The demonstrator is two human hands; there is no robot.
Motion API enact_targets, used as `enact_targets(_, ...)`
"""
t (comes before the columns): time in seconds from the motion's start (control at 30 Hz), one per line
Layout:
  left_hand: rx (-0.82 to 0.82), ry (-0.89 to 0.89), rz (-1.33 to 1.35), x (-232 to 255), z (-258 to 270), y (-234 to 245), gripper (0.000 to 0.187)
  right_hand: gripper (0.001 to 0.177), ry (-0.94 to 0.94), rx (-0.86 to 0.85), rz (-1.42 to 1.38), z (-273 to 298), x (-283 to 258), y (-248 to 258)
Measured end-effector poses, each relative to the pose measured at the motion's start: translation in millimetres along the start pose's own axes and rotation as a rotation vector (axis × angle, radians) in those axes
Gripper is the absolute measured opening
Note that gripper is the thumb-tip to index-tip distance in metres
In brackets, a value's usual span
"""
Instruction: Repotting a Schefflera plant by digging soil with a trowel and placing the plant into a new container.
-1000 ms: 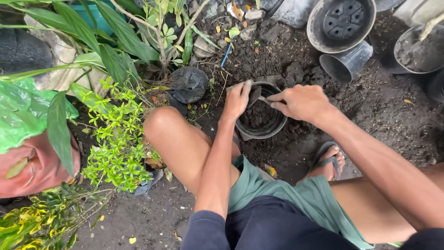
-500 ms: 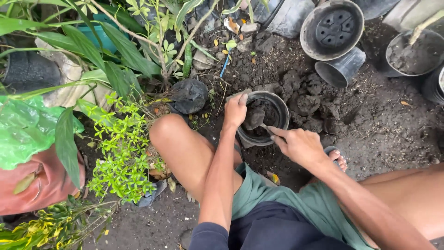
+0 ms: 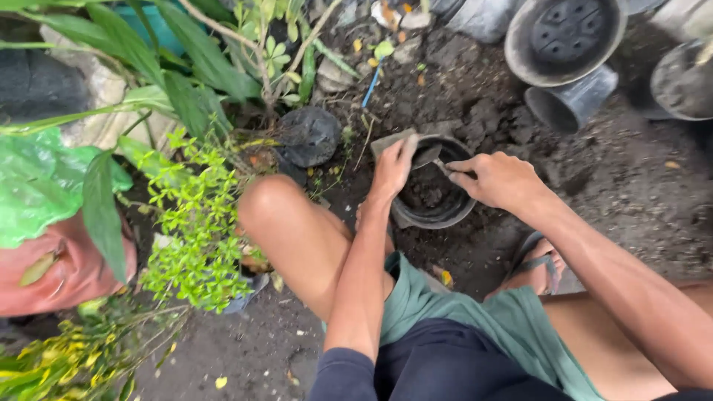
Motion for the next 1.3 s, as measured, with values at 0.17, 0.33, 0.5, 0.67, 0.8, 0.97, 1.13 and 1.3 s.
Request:
enact_targets(0.17, 0.039, -0.028, -0.037, -5, -8, 2, 0.066, 0.041, -0.003, 0.111, -0.103, 23, -3, -46)
enact_targets(0.33, 0.096, -0.016, -0.073, -6, -14, 2, 0.06, 0.042, -0.032, 0.199, -0.154, 58, -10, -79)
enact_targets(0.5, 0.139, 0.071, -0.216, 3, 10, 12, 0.054, 0.04, -0.073, 0.176, -0.108, 93, -27, -24)
enact_targets(0.67, 0.081, 0.001, -0.202, -9, -20, 12, 0.047, 0.038, -0.019, 0.13, 0.087, 86, -22, 21)
enact_targets(0.8, 0.015, -0.019, -0.129, -10, -19, 6, 0.069, 0.04, 0.017, 0.091, 0.118, 26, -3, 7)
enact_targets(0.97, 0.015, -0.12, -0.135, 1, -4, 11, 0.053, 0.043, 0.03, 0.091, -0.177, 7, -4, -19)
enact_targets(1.13, 0.084, -0.078, -0.169, -13, -30, 1, 0.048, 0.042, -0.026, 0.159, -0.322, 42, 0, -55)
enact_targets(1.3, 0.14, -0.02, -0.19, -20, -21, 0, 0.053, 0.041, -0.006, 0.235, -0.238, 70, -4, -78)
Point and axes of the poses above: each hand's wrist, its own z-axis away from the middle knuckle, its own y-axis out of the back of the hand, x = y × z, the point moved 2 cm from there along -z, towards the middle knuckle, and after that the axes turned 13 degrees about y, right-handed, at the moved point
